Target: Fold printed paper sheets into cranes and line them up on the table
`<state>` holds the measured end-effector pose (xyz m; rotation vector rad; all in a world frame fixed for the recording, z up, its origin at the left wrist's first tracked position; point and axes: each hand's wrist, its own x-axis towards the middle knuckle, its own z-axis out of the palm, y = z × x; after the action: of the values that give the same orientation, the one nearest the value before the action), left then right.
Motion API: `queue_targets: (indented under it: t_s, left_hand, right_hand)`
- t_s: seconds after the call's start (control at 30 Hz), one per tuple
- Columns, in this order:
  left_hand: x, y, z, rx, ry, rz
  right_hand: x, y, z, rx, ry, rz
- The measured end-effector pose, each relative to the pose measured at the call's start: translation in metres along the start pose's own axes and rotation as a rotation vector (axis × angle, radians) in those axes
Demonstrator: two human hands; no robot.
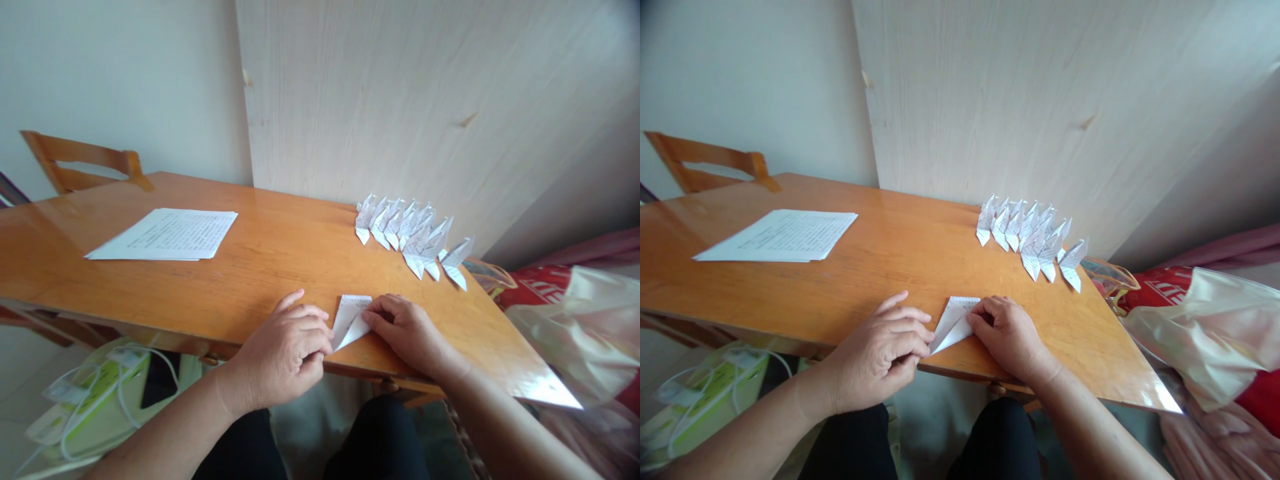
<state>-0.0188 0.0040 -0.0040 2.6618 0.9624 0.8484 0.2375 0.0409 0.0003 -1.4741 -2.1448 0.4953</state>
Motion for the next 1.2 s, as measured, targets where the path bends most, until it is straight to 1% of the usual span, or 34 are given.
queue_targets:
  t_s: [0.2, 0.4, 0.63, 0.9, 1.2]
  left_hand:
    - [0.0023, 0.0049, -0.0031, 0.037, -0.007, -0.005]
    - [0.0038, 0.0084, -0.0047, 0.009, -0.011, -0.047]
    - [0.0042, 0.007, -0.0031, 0.037, -0.069, -0.016]
    - [0.0021, 0.007, -0.0015, 0.055, -0.061, -0.009]
    - [0.0045, 0.0081, -0.0034, 0.064, -0.068, -0.013]
  right_hand:
    - [0.0004, -0.0011, 0.0008, -0.005, 0.022, -0.008]
    - [-0.0003, -0.001, 0.001, -0.003, 0.024, -0.014]
    - [-0.0013, -0.0014, 0.0022, -0.018, 0.043, -0.014]
    - [-0.0025, -0.0023, 0.0049, -0.033, 0.077, 0.0]
    - [-0.0009, -0.0019, 0.0065, -0.078, 0.075, 0.005]
